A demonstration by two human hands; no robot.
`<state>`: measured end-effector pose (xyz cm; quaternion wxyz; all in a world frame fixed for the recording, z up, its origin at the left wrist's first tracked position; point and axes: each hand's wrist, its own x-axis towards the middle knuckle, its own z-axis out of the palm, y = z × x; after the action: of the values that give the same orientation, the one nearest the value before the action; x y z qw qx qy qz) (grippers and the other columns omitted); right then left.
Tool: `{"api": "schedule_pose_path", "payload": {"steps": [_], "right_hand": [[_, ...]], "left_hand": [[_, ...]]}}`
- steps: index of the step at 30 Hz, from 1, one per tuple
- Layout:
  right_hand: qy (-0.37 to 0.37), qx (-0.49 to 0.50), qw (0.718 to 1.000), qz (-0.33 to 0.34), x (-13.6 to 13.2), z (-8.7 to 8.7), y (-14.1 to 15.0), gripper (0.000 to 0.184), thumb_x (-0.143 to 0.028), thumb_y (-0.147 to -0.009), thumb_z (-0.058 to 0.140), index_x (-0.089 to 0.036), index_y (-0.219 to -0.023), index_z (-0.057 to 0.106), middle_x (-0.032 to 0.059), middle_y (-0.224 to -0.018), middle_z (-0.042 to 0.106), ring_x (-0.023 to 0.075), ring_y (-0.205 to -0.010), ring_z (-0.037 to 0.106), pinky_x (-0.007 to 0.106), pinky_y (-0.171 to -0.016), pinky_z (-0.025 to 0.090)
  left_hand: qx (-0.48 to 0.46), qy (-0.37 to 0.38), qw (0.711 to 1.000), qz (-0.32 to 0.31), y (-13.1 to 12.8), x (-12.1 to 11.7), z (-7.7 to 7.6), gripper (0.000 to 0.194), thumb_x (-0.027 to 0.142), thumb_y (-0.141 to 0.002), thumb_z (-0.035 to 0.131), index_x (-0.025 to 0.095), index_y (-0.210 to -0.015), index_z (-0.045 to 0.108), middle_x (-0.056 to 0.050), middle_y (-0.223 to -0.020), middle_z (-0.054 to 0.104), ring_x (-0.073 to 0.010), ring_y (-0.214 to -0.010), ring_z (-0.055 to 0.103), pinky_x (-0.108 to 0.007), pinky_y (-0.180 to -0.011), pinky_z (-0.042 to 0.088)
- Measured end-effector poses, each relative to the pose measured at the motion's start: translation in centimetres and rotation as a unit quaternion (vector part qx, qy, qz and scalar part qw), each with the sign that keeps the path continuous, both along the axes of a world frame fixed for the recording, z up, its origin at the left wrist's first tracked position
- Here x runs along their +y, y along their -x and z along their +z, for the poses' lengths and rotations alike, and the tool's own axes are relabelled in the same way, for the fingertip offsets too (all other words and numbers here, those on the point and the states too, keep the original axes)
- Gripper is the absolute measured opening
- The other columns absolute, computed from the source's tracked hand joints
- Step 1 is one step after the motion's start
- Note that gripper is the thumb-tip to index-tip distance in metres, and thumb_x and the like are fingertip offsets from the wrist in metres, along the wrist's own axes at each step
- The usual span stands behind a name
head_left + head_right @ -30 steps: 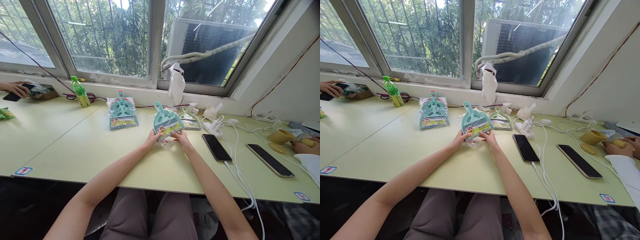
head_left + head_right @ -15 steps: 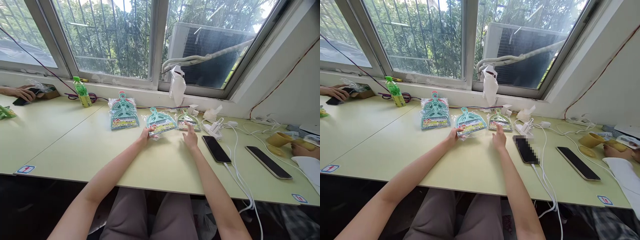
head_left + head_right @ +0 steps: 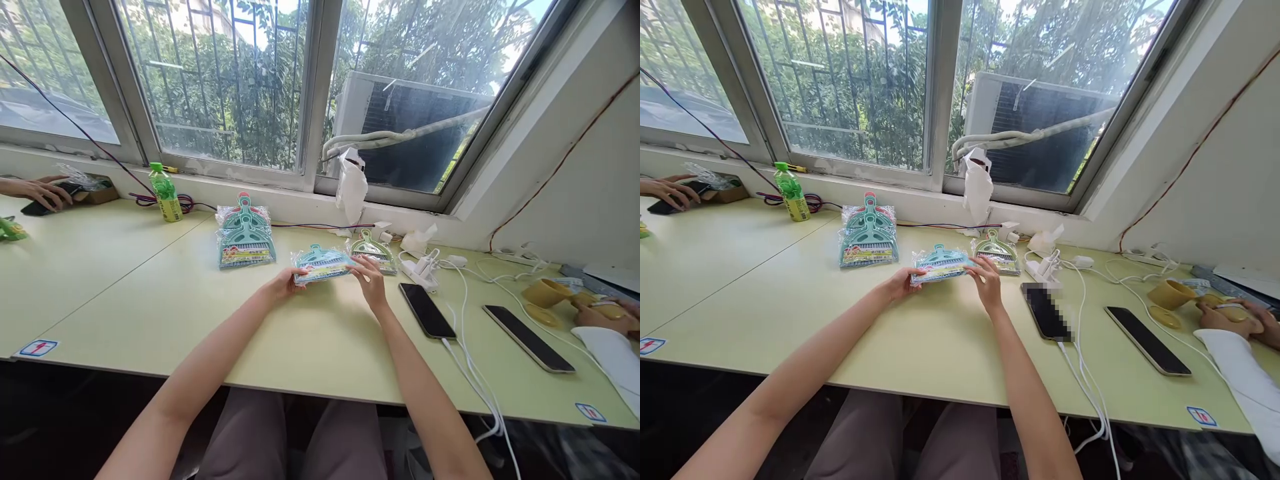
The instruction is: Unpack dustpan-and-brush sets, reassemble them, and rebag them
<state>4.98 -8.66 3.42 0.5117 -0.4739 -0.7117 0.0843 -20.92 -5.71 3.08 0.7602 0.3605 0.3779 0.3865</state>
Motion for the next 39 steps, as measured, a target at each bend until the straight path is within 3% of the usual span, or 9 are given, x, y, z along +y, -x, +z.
{"api": "schedule_pose_path", "payload": {"steps": [3,10,16,22,26,28,32,36,39], "right_hand": [[0.026,0.027,0.999,0.005,0.1,-0.5,0.4,0.019,-0.037,-0.088,0.056,-0.033,-0.088,0.075,0.0006,-0.098,0.073,0.0238,-0.111,0.058,0.043,-0.104,0.036],[0.055,0.034,0.993,-0.094,0.2,-1.0,0.4,0.022,-0.038,-0.088,0.054,-0.03,-0.093,0.074,0.0021,-0.087,0.074,0.024,-0.1,0.061,0.043,-0.105,0.03],[-0.024,0.067,0.989,-0.133,-0.1,-1.0,0.3,0.02,-0.039,-0.086,0.057,-0.03,-0.093,0.074,0.0045,-0.1,0.071,0.0255,-0.107,0.056,0.043,-0.103,0.035],[-0.025,0.068,0.992,-0.099,0.4,-1.1,0.4,0.028,-0.038,-0.087,0.053,-0.027,-0.107,0.068,0.0085,-0.125,0.057,0.0238,-0.118,0.051,0.04,-0.103,0.04],[0.031,0.154,0.985,-0.075,0.8,-1.5,0.4,0.055,-0.038,-0.081,0.06,-0.025,-0.133,0.049,0.0089,-0.129,0.058,0.0208,-0.119,0.054,0.036,-0.097,0.047],[0.107,0.222,0.967,-0.062,0.9,-1.6,0.4,0.066,-0.042,-0.075,0.068,-0.025,-0.135,0.046,0.0076,-0.119,0.065,0.0215,-0.109,0.061,0.036,-0.088,0.052],[0.283,0.307,0.907,0.056,0.9,-1.8,0.3,0.047,-0.048,-0.07,0.071,-0.02,-0.107,0.065,0.0055,-0.09,0.071,0.0227,-0.08,0.067,0.037,-0.064,0.059],[0.293,0.342,0.891,0.06,1.1,-2.1,0.2,0.038,-0.045,-0.067,0.075,-0.017,-0.091,0.067,0.0055,-0.088,0.07,0.0205,-0.076,0.067,0.035,-0.06,0.061],[0.288,0.35,0.891,0.036,1.3,-2.1,0.2,0.038,-0.042,-0.067,0.075,-0.016,-0.093,0.066,0.0062,-0.092,0.071,0.0208,-0.079,0.067,0.034,-0.061,0.061]], "left_hand": [[0.005,0.012,1.0,-0.011,0.3,0.3,-0.1,0.028,0.016,-0.079,0.058,0.009,-0.106,0.062,-0.014,-0.087,0.072,-0.0172,-0.065,0.07,-0.019,-0.051,0.056],[-0.03,-0.056,0.997,-0.051,-0.5,-0.5,-0.6,0.026,0.014,-0.078,0.062,0.008,-0.104,0.063,-0.016,-0.11,0.069,-0.0221,-0.089,0.071,-0.029,-0.076,0.06],[-0.009,-0.157,0.974,-0.166,-0.7,-1.5,0.0,0.037,0.02,-0.082,0.061,0.008,-0.117,0.058,-0.019,-0.111,0.069,-0.0256,-0.096,0.069,-0.036,-0.086,0.056],[0.02,-0.158,0.97,-0.184,-0.6,-1.6,-0.2,0.045,0.022,-0.08,0.064,0.011,-0.122,0.054,-0.02,-0.11,0.069,-0.0269,-0.093,0.07,-0.039,-0.086,0.056],[0.02,-0.15,0.973,-0.175,-0.8,-1.8,-0.1,0.046,0.021,-0.075,0.067,0.014,-0.119,0.055,-0.018,-0.115,0.067,-0.0282,-0.099,0.068,-0.038,-0.081,0.058],[0.026,-0.15,0.973,-0.173,-0.8,-1.7,0.0,0.047,0.022,-0.073,0.069,0.015,-0.117,0.056,-0.018,-0.117,0.066,-0.0289,-0.099,0.068,-0.036,-0.077,0.059],[0.042,-0.16,0.973,-0.163,-0.5,-1.3,0.0,0.05,0.023,-0.071,0.071,0.015,-0.118,0.055,-0.017,-0.113,0.067,-0.0284,-0.093,0.07,-0.033,-0.068,0.06],[0.075,-0.174,0.97,-0.152,-0.7,-0.7,-0.7,0.059,0.031,-0.075,0.07,0.013,-0.126,0.048,-0.017,-0.104,0.069,-0.0238,-0.08,0.071,-0.032,-0.066,0.059],[0.143,-0.211,0.962,-0.101,-1.5,-0.6,-1.3,0.086,0.045,-0.077,0.069,0.016,-0.145,0.025,-0.02,-0.119,0.062,-0.0231,-0.076,0.07,-0.037,-0.066,0.059]]}}
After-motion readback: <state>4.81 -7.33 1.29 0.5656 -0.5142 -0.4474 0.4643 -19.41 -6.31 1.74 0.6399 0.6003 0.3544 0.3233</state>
